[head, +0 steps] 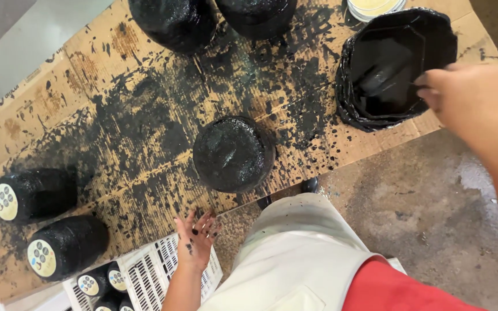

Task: Applying black wax to cheese wheels using a brush and dipping technique at a waxing station.

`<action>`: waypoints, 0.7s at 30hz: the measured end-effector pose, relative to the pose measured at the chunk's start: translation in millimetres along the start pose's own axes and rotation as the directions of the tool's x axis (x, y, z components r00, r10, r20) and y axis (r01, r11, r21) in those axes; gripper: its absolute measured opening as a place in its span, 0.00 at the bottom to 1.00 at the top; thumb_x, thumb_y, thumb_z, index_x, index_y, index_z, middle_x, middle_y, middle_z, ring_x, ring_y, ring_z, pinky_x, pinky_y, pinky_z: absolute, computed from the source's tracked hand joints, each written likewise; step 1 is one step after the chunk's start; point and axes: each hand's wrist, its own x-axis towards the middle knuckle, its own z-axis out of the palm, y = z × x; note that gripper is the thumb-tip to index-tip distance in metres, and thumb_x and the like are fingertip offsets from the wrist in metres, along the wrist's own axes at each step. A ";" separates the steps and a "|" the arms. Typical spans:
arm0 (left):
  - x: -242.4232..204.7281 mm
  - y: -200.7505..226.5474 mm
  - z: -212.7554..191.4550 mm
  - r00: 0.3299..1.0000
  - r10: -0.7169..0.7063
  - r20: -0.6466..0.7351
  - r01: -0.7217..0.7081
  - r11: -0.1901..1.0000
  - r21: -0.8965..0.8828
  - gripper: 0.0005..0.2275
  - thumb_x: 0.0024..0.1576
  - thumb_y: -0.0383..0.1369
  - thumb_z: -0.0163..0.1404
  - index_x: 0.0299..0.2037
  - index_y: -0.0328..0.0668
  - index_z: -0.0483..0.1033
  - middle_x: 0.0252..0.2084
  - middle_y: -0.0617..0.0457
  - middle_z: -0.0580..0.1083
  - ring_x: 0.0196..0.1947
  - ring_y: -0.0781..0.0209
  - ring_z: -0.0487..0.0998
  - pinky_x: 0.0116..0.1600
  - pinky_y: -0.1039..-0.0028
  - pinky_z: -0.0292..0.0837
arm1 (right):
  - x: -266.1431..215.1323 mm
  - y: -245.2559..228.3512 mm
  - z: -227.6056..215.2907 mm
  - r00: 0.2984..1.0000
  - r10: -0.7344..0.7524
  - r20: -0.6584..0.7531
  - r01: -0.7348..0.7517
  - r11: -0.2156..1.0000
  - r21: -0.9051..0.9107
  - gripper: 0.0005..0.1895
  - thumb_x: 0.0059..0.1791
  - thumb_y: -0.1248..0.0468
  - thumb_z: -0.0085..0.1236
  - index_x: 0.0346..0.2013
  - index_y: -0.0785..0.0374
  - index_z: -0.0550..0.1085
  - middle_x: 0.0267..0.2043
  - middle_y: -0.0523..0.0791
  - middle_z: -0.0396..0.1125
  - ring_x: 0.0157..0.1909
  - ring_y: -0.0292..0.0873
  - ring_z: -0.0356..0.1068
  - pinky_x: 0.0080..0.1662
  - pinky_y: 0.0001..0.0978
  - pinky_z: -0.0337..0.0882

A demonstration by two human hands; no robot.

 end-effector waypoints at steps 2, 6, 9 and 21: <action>15.2 -9.7 -10.9 1.000 -0.003 -0.006 0.003 1.000 -0.024 0.41 0.54 0.62 0.27 0.77 0.50 0.47 0.72 0.36 0.61 0.70 0.39 0.63 0.69 0.45 0.61 | -13.6 12.1 3.8 0.997 0.022 -0.077 0.011 0.917 0.399 0.07 0.63 0.52 0.56 0.53 0.41 0.79 0.29 0.35 0.70 0.27 0.38 0.67 0.29 0.27 0.63; 11.5 -9.1 -10.6 0.999 -0.045 -0.023 0.044 0.999 -0.019 0.39 0.55 0.62 0.26 0.77 0.56 0.49 0.73 0.43 0.62 0.71 0.45 0.63 0.74 0.47 0.51 | -27.3 5.9 -64.3 0.925 0.119 0.360 -0.372 0.465 0.803 0.09 0.62 0.63 0.57 0.49 0.66 0.80 0.24 0.54 0.75 0.12 0.39 0.51 0.13 0.26 0.50; 17.5 -12.8 -15.5 1.000 -0.011 0.009 0.011 0.999 -0.042 0.39 0.56 0.61 0.27 0.77 0.52 0.48 0.72 0.36 0.62 0.68 0.39 0.65 0.69 0.45 0.61 | -37.6 -12.1 -25.0 0.921 0.146 0.361 -0.388 0.241 0.890 0.07 0.54 0.62 0.63 0.45 0.59 0.82 0.40 0.44 0.77 0.37 0.37 0.71 0.42 0.28 0.68; 12.0 -12.9 -14.5 1.000 -0.008 -0.013 0.008 1.000 -0.025 0.39 0.56 0.62 0.27 0.77 0.54 0.50 0.71 0.38 0.64 0.69 0.41 0.65 0.68 0.46 0.60 | 3.5 -39.7 -99.6 0.830 0.187 0.525 -0.546 0.086 0.833 0.07 0.60 0.62 0.51 0.53 0.56 0.73 0.42 0.45 0.69 0.41 0.38 0.67 0.41 0.29 0.71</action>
